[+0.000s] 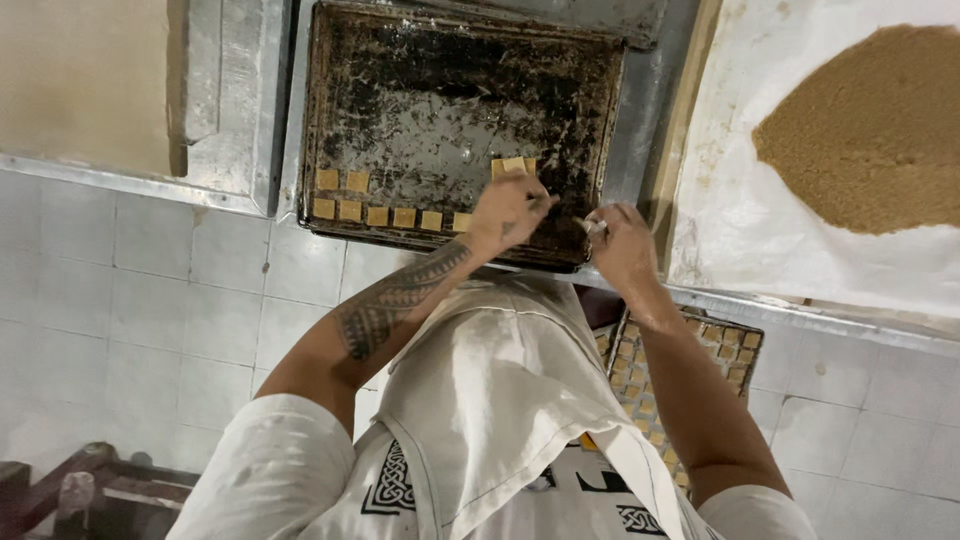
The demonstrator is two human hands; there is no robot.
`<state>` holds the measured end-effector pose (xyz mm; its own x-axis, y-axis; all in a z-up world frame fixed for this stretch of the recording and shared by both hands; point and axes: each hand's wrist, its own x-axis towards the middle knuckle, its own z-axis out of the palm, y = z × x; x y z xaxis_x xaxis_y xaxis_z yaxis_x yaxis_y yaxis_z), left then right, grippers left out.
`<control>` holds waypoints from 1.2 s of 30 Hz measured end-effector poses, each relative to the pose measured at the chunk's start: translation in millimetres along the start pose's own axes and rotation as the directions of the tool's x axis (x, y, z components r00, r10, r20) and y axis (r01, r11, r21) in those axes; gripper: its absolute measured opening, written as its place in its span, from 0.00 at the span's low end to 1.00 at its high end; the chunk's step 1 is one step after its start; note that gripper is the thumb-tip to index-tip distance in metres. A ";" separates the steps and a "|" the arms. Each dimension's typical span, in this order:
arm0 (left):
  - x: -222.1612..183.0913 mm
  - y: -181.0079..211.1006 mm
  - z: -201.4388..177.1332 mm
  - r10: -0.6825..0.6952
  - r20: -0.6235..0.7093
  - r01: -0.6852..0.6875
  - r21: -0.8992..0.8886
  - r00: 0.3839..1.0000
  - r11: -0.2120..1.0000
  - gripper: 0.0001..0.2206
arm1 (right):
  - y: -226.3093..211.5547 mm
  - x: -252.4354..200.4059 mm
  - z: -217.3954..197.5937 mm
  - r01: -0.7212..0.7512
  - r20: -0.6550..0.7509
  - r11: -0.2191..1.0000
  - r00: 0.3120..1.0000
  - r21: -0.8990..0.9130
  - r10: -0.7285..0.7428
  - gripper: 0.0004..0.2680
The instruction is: The person picks up square pieces of dough from a metal table and places them in a grid pattern onto a dark baking tray.
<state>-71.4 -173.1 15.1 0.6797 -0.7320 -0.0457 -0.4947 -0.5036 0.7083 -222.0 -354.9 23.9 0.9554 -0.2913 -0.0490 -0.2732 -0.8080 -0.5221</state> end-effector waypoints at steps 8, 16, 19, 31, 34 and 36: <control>-32.3 1.1 23.9 0.379 0.102 -0.392 0.288 0.920 0.874 0.07 | -9.9 -12.4 -0.2 0.175 0.073 0.980 0.983 -0.096 -0.168 0.07; -39.2 10.6 7.5 0.173 0.163 -0.217 0.305 0.971 0.927 0.22 | -16.7 -12.0 -5.7 -0.002 0.183 0.997 0.983 -0.077 0.016 0.18; -38.7 11.3 1.7 0.153 0.165 -0.199 0.313 0.974 0.929 0.26 | -18.8 -3.7 -4.4 0.001 0.161 0.996 0.987 -0.090 0.013 0.18; 6.6 -53.9 -23.4 0.227 0.023 -0.213 0.445 0.974 0.870 0.17 | -44.5 61.4 40.1 0.240 0.161 0.965 0.962 -0.102 -0.223 0.14; 20.0 -58.7 -19.3 0.281 -0.118 -0.181 0.524 0.953 0.832 0.10 | -52.3 61.9 33.5 0.078 0.264 0.996 0.962 -0.040 -0.064 0.10; 21.6 -62.1 -25.8 0.192 -0.097 -0.134 0.425 0.977 0.895 0.10 | -59.4 62.7 28.1 -0.060 0.317 0.997 0.948 0.041 0.044 0.09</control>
<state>-12.0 -145.8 -11.8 0.6213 -0.7672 0.1593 -0.7639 -0.5479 0.3409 -142.7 -310.7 28.0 0.9287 -0.1498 -0.3392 -0.3255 -0.7674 -0.5523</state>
